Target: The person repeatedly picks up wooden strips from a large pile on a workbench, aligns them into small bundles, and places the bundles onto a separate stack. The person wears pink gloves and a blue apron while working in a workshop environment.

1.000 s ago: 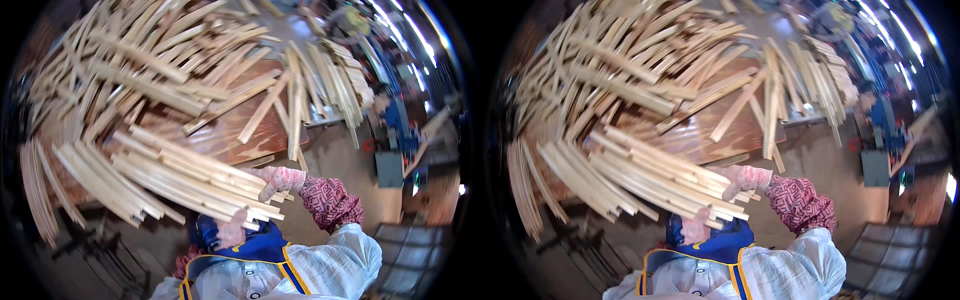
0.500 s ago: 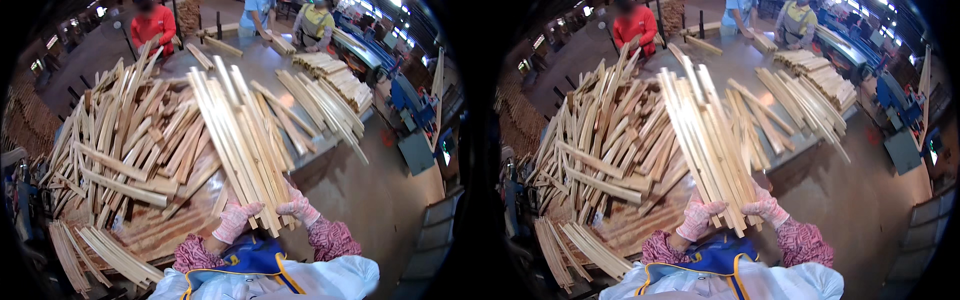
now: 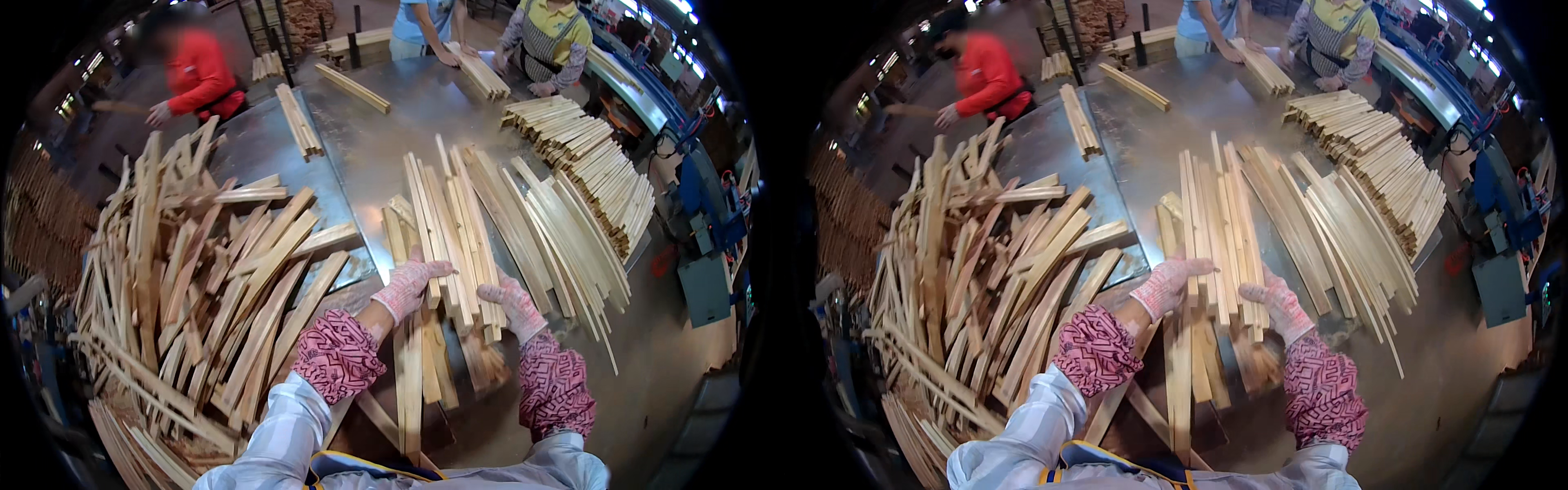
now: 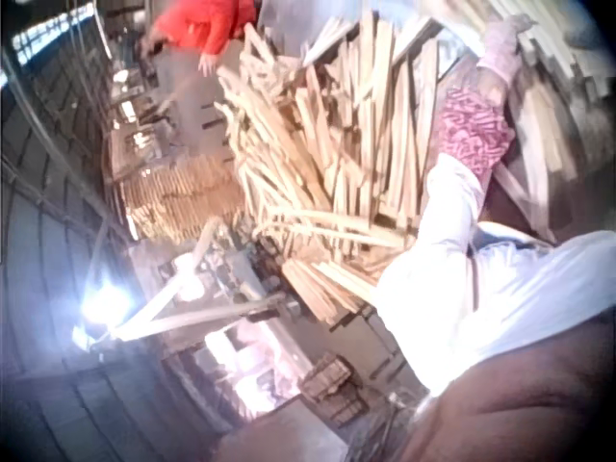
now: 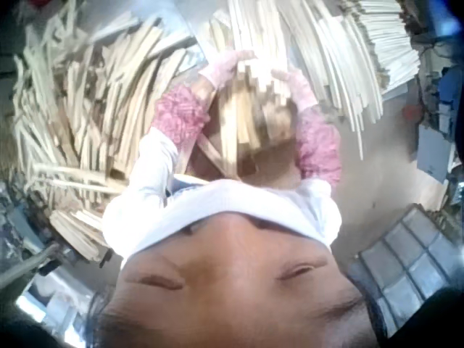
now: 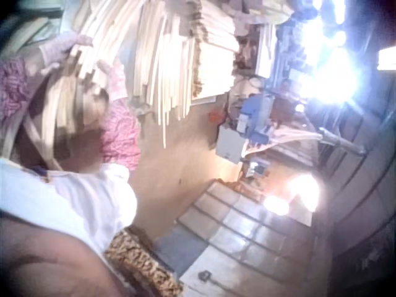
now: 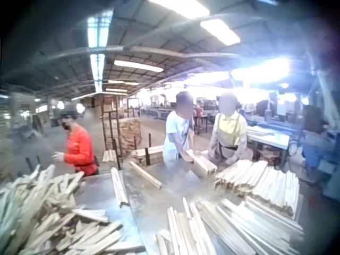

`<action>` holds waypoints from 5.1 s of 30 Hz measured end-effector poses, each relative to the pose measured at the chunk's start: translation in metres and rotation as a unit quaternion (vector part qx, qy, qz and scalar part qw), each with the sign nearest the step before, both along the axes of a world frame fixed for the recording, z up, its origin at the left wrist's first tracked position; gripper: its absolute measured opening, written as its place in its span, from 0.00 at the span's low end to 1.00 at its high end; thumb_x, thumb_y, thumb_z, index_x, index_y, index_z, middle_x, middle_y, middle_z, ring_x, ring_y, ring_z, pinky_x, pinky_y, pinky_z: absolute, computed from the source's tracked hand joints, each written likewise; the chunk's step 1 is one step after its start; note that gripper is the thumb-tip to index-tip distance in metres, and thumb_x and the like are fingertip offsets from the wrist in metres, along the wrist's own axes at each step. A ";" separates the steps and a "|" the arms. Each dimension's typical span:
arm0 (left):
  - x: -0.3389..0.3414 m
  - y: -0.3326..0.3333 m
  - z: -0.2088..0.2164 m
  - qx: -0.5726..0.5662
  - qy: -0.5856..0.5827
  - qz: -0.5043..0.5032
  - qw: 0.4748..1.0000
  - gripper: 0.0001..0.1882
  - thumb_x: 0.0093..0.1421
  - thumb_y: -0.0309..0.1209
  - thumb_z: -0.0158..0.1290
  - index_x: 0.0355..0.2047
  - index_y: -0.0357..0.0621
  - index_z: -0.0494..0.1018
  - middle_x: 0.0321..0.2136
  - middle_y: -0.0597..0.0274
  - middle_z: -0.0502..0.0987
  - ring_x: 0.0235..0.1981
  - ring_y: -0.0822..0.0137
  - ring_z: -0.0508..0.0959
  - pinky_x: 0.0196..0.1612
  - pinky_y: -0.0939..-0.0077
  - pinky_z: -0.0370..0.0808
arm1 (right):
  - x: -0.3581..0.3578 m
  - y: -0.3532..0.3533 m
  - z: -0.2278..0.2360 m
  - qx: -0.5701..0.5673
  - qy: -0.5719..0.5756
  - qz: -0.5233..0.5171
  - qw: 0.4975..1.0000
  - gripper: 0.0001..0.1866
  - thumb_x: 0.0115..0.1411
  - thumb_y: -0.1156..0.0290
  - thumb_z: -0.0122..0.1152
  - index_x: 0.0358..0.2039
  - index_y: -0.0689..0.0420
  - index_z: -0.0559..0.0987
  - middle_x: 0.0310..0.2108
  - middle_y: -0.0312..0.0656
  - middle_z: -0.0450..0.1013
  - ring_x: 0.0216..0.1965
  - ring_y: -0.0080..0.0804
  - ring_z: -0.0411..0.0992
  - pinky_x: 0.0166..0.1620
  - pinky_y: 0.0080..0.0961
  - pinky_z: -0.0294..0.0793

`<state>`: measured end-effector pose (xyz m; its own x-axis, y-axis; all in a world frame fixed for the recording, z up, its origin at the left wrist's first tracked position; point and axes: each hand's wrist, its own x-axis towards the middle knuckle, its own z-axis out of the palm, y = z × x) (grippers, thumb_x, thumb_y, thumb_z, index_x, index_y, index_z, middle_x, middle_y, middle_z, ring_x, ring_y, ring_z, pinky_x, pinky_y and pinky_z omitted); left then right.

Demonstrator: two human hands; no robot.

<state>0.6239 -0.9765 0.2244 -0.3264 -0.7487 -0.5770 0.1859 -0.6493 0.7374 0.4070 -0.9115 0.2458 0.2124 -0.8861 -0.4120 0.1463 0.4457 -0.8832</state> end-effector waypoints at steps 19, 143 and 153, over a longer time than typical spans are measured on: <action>0.015 -0.029 -0.050 -0.631 -0.157 -0.088 0.754 0.27 0.57 0.34 0.59 0.55 0.41 0.69 0.52 0.49 0.72 0.53 0.49 0.73 0.54 0.60 0.73 | 0.006 -0.297 -0.186 -0.049 0.174 -0.257 0.949 0.09 0.60 0.65 0.55 0.29 0.57 0.75 0.22 0.34 0.68 0.20 0.21 0.64 0.22 0.20 0.60; -0.411 0.171 0.039 -0.160 0.011 -0.256 0.953 0.56 0.41 0.16 0.67 0.68 0.52 0.49 0.46 0.59 0.76 0.44 0.66 0.77 0.42 0.76 0.77 | -0.368 0.233 -0.005 -0.073 0.285 -0.232 0.927 0.63 0.45 0.36 0.67 0.68 0.62 0.46 0.60 0.57 0.63 0.60 0.47 0.64 0.62 0.35 0.61; -0.506 -0.019 0.043 -0.148 -0.029 -0.254 0.955 0.57 0.40 0.15 0.66 0.69 0.47 0.47 0.46 0.61 0.77 0.42 0.67 0.78 0.45 0.73 0.77 | -0.484 0.047 0.044 -0.020 0.456 -0.008 0.890 0.57 0.49 0.34 0.61 0.68 0.58 0.51 0.62 0.59 0.58 0.63 0.51 0.59 0.62 0.38 0.61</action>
<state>0.1174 -0.9955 0.2674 -0.6653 -0.6355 -0.3917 -0.1436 -0.4060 0.9025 -0.0772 -0.8649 0.2903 -0.2067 -0.9040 -0.3741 -0.6334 0.4151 -0.6531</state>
